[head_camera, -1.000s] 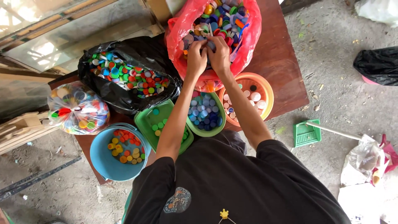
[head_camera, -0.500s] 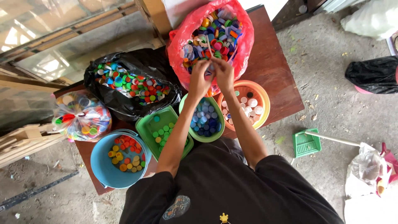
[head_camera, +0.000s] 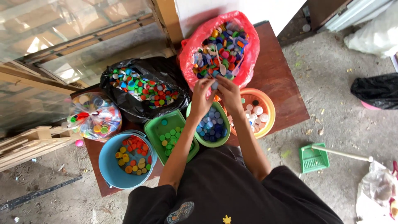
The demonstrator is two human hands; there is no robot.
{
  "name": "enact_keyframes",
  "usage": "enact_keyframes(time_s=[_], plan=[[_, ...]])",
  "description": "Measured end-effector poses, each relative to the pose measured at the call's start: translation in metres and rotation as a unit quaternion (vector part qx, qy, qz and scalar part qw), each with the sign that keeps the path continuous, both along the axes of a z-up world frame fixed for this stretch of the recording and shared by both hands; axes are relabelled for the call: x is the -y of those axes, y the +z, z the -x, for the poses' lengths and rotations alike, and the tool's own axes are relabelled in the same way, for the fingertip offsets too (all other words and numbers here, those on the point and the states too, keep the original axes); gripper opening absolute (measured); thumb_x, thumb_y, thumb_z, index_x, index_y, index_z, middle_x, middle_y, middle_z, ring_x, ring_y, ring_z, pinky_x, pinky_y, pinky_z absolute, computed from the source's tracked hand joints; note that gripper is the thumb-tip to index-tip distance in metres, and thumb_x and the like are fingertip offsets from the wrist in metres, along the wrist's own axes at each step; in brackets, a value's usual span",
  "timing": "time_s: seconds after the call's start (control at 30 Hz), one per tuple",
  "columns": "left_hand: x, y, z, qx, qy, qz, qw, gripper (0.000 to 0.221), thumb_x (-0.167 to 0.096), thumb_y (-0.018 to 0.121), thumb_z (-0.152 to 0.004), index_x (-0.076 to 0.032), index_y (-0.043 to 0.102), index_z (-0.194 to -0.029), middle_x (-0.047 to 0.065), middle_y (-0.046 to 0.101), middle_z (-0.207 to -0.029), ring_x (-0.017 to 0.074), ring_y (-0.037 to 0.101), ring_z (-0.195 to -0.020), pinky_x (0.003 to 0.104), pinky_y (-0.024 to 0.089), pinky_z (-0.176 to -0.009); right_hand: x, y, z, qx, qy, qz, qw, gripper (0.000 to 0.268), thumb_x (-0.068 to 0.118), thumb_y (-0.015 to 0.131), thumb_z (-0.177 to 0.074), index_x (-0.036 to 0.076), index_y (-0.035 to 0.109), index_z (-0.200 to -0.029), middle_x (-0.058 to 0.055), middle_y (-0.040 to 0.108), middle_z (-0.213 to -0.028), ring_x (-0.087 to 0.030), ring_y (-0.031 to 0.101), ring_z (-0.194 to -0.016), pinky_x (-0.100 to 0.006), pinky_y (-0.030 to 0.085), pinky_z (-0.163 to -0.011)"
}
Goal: Sorting plastic bottle caps by color into different containers.
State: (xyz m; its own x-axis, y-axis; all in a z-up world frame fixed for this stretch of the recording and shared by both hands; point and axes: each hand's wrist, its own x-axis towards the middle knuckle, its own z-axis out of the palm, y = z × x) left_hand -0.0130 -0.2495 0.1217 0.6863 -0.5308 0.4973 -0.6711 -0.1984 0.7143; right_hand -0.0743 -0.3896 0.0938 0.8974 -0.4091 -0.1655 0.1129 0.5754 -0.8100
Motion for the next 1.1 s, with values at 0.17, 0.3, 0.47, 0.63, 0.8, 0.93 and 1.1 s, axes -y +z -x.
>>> enact_keyframes(time_s=[0.17,0.3,0.47,0.63,0.8,0.93,1.1], plan=[[-0.010,0.009,0.010,-0.035,-0.041,0.001,0.999,0.041,-0.006,0.077,-0.094,-0.007,0.066,-0.133,0.011,0.060,-0.125,0.0282,0.061,-0.110,0.039,0.052,-0.093,0.001,-0.007,0.025,0.017,0.016,-0.101,0.995,0.032,0.001,0.056,-0.103,-0.004,0.058,-0.135,-0.013,0.069,-0.124,-0.023,0.069,-0.111,-0.036,0.058,-0.098],[-0.011,0.003,0.026,-0.087,-0.044,0.035,0.995,0.027,-0.012,0.076,-0.097,-0.009,0.071,-0.123,0.008,0.063,-0.125,0.0260,0.064,-0.109,0.036,0.056,-0.091,-0.008,-0.005,0.042,0.012,0.012,-0.187,0.982,0.028,0.009,0.058,-0.103,0.002,0.062,-0.130,-0.011,0.071,-0.119,-0.024,0.071,-0.107,-0.039,0.059,-0.096],[-0.019,0.012,0.056,0.039,-0.016,0.019,0.999,0.046,-0.033,0.073,-0.099,-0.011,0.062,-0.137,0.015,0.050,-0.149,0.0376,0.047,-0.141,0.051,0.040,-0.119,-0.015,-0.026,0.056,0.043,-0.023,-0.174,0.984,0.026,0.009,0.061,-0.106,-0.001,0.065,-0.130,-0.011,0.072,-0.118,-0.022,0.070,-0.105,-0.038,0.058,-0.097],[-0.026,0.011,0.072,-0.052,-0.076,-0.018,0.996,0.084,-0.065,0.059,-0.098,-0.011,0.039,-0.158,0.022,0.024,-0.168,0.0481,0.016,-0.158,0.062,0.016,-0.127,-0.030,-0.004,0.067,-0.020,-0.068,-0.112,0.991,0.025,0.007,0.064,-0.101,-0.002,0.069,-0.124,-0.012,0.073,-0.115,-0.022,0.071,-0.102,-0.038,0.059,-0.095],[-0.026,0.011,0.061,-0.020,-0.084,-0.036,0.996,0.081,-0.071,0.041,-0.102,-0.017,0.037,-0.162,0.018,0.018,-0.175,0.0453,0.011,-0.164,0.063,0.014,-0.132,-0.043,0.004,0.064,0.020,-0.100,-0.123,0.987,0.022,0.002,0.066,-0.100,-0.005,0.070,-0.120,-0.013,0.073,-0.114,-0.022,0.071,-0.101,-0.037,0.059,-0.091],[-0.028,0.020,0.067,-0.057,-0.127,-0.035,0.990,0.087,-0.076,0.035,-0.102,-0.014,0.034,-0.163,0.016,0.019,-0.176,0.0439,0.009,-0.165,0.062,0.015,-0.132,-0.038,0.007,0.060,0.013,-0.146,-0.122,0.982,0.020,0.000,0.067,-0.096,-0.002,0.068,-0.115,-0.013,0.074,-0.111,-0.023,0.073,-0.102,-0.037,0.060,-0.093],[-0.027,0.025,0.069,-0.118,-0.095,0.013,0.988,0.084,-0.077,0.033,-0.103,-0.017,0.035,-0.163,0.017,0.005,-0.178,0.0458,-0.003,-0.165,0.063,0.008,-0.132,-0.042,-0.005,0.064,0.082,-0.090,-0.099,0.988,0.021,-0.005,0.069,-0.098,-0.006,0.068,-0.119,-0.014,0.073,-0.112,-0.022,0.071,-0.099,-0.037,0.059,-0.092]])
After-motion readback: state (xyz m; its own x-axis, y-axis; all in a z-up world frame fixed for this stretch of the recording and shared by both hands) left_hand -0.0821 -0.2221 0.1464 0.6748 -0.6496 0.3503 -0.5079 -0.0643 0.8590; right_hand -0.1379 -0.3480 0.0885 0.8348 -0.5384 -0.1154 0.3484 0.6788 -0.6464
